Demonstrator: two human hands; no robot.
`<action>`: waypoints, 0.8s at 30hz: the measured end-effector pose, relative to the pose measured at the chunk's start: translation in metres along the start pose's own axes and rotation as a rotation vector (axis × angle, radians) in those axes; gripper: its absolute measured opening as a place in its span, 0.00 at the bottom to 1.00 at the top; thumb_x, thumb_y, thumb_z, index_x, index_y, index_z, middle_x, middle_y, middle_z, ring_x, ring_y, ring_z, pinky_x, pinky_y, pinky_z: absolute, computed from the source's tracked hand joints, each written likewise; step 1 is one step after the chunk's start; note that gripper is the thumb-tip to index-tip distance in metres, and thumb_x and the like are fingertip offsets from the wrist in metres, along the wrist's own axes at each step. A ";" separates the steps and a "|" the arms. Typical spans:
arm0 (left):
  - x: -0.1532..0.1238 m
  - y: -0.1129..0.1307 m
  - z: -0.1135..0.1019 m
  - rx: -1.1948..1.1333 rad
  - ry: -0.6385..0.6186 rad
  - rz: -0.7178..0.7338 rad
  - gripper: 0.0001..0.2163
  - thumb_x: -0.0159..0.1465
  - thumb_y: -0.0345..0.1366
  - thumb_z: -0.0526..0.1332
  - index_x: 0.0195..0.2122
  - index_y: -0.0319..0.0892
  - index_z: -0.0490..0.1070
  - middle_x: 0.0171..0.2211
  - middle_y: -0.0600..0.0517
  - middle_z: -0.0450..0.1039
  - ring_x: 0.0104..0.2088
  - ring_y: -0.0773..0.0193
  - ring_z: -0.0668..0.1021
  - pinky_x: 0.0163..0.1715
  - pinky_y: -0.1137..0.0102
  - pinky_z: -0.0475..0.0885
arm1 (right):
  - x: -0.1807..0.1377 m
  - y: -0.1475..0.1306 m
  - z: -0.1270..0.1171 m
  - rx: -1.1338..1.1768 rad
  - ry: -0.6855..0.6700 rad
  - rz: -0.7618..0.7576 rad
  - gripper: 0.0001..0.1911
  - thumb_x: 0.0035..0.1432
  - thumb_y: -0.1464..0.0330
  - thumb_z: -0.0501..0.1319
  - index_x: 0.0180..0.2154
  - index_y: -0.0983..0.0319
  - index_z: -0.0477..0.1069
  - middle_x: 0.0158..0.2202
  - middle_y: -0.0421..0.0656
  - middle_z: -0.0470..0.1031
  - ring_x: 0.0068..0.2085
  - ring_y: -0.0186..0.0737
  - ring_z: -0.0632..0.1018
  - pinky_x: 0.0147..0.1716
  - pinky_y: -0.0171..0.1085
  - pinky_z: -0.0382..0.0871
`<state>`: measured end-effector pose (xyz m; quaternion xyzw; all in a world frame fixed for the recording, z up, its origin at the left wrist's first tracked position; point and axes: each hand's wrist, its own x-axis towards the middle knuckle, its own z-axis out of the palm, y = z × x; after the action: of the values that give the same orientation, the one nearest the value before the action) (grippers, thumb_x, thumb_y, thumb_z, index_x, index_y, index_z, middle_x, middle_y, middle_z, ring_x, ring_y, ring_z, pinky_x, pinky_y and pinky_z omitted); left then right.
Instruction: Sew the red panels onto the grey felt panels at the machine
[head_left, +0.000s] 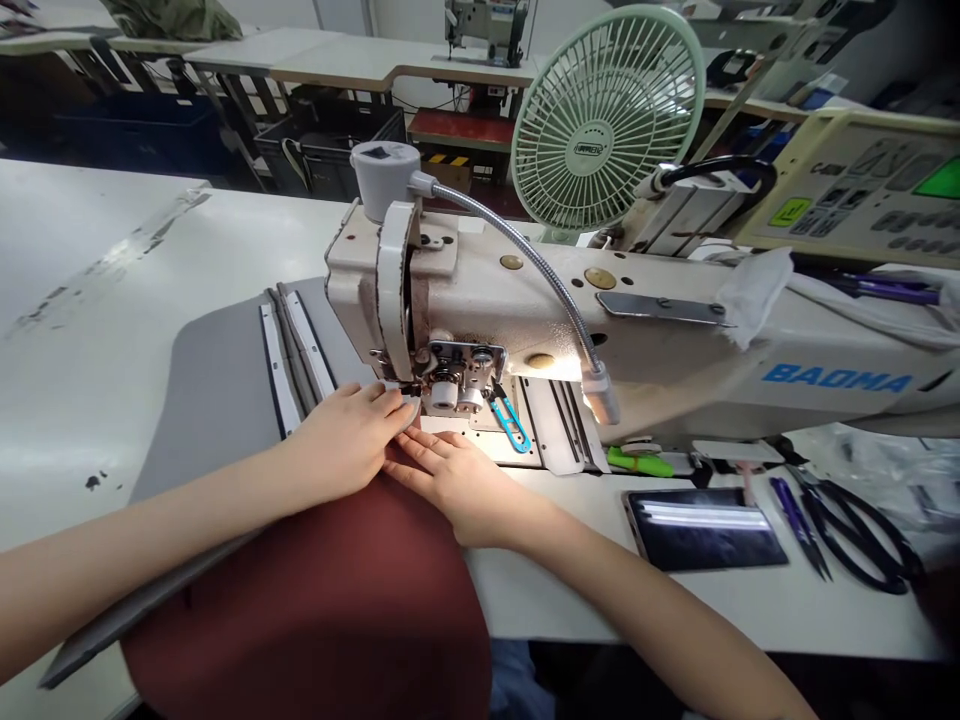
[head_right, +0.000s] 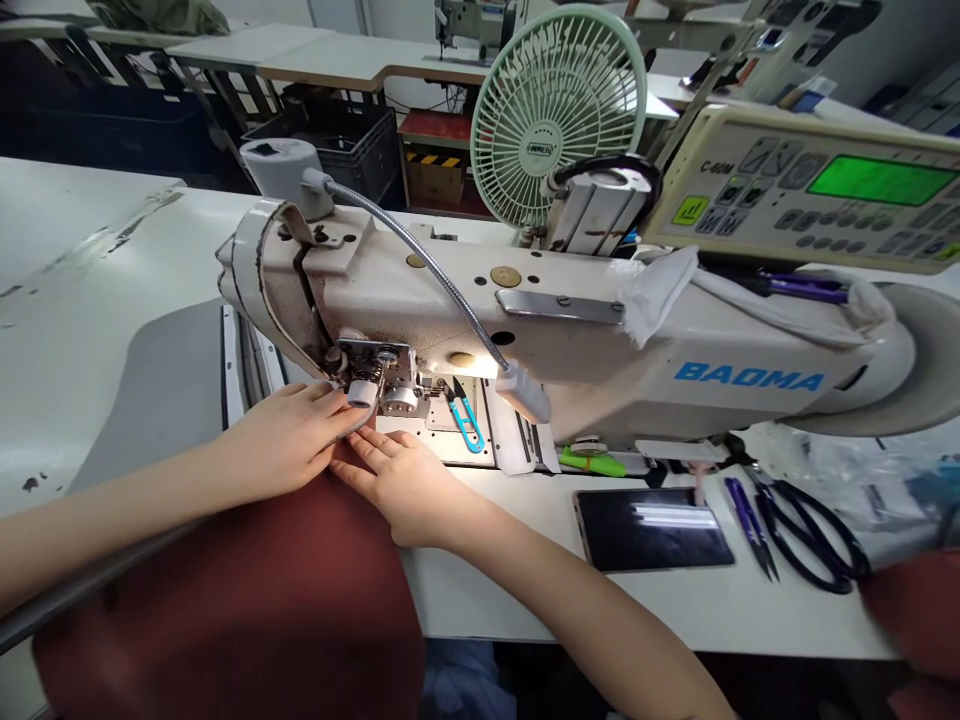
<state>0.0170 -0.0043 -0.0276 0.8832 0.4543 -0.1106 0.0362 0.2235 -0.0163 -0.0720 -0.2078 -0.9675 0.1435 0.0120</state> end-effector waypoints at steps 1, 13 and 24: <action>-0.005 -0.001 -0.002 0.040 0.026 0.024 0.21 0.60 0.27 0.55 0.55 0.43 0.68 0.47 0.43 0.71 0.47 0.49 0.72 0.45 0.57 0.67 | -0.001 0.000 -0.001 0.006 -0.005 -0.001 0.43 0.51 0.71 0.62 0.68 0.66 0.53 0.70 0.62 0.48 0.69 0.58 0.55 0.61 0.50 0.55; -0.019 -0.005 -0.009 0.088 0.031 -0.022 0.32 0.56 0.22 0.53 0.64 0.46 0.62 0.52 0.40 0.69 0.51 0.43 0.70 0.46 0.53 0.67 | 0.010 -0.008 0.022 -0.094 0.107 0.119 0.31 0.65 0.70 0.54 0.67 0.67 0.54 0.68 0.61 0.53 0.69 0.53 0.57 0.63 0.51 0.55; -0.004 -0.004 -0.044 -0.146 -0.287 -0.039 0.25 0.56 0.24 0.50 0.53 0.46 0.70 0.48 0.48 0.74 0.47 0.54 0.77 0.47 0.63 0.70 | 0.020 -0.007 0.026 -0.042 0.180 0.185 0.25 0.68 0.70 0.50 0.64 0.69 0.60 0.67 0.57 0.57 0.68 0.52 0.59 0.63 0.48 0.54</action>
<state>0.0189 0.0020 0.0158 0.8443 0.4685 -0.2028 0.1627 0.2000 -0.0215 -0.0952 -0.3084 -0.9420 0.1046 0.0814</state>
